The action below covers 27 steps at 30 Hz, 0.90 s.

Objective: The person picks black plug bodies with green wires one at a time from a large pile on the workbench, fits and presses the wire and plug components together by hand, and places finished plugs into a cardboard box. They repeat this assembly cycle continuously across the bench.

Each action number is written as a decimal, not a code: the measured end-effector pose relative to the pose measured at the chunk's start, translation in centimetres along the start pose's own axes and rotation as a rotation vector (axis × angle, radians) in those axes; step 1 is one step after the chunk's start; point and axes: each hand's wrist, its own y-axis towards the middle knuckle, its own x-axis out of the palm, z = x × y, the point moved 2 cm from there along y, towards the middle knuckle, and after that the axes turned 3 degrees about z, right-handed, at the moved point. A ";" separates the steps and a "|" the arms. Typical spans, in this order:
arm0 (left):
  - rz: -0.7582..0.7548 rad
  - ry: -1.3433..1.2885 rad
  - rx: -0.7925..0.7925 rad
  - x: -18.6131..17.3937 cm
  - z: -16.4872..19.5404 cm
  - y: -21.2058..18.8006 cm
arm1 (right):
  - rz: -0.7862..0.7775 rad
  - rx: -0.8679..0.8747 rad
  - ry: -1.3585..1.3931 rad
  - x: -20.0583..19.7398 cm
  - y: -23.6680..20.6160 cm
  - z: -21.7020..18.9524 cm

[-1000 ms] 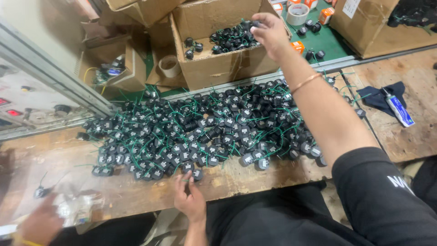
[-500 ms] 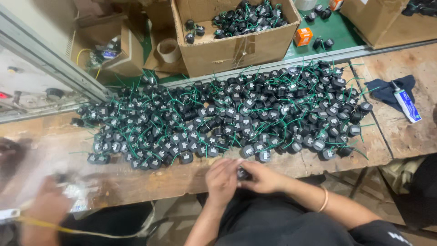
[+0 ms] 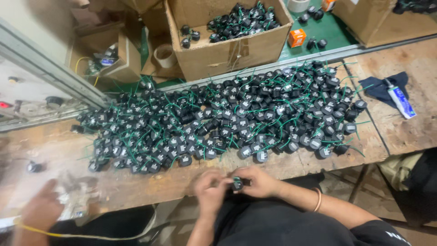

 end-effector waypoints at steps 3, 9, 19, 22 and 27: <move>0.238 0.360 -0.191 -3.1 -0.6 0.7 | 0.060 -0.074 0.078 -0.4 -0.4 -0.4; 0.337 0.920 0.311 -4.1 0.4 2.8 | 0.041 -0.060 -0.087 -0.3 -0.3 -0.2; 0.304 -0.251 -0.223 -2.2 -3.8 0.5 | 0.108 0.111 0.029 -0.3 -0.8 1.3; 0.177 -0.274 -0.134 0.6 -1.8 -0.1 | 0.088 0.028 -0.094 -0.2 -0.3 1.1; 0.132 -0.111 0.080 3.8 1.4 -0.2 | 0.089 0.045 -0.054 -0.3 -0.7 1.2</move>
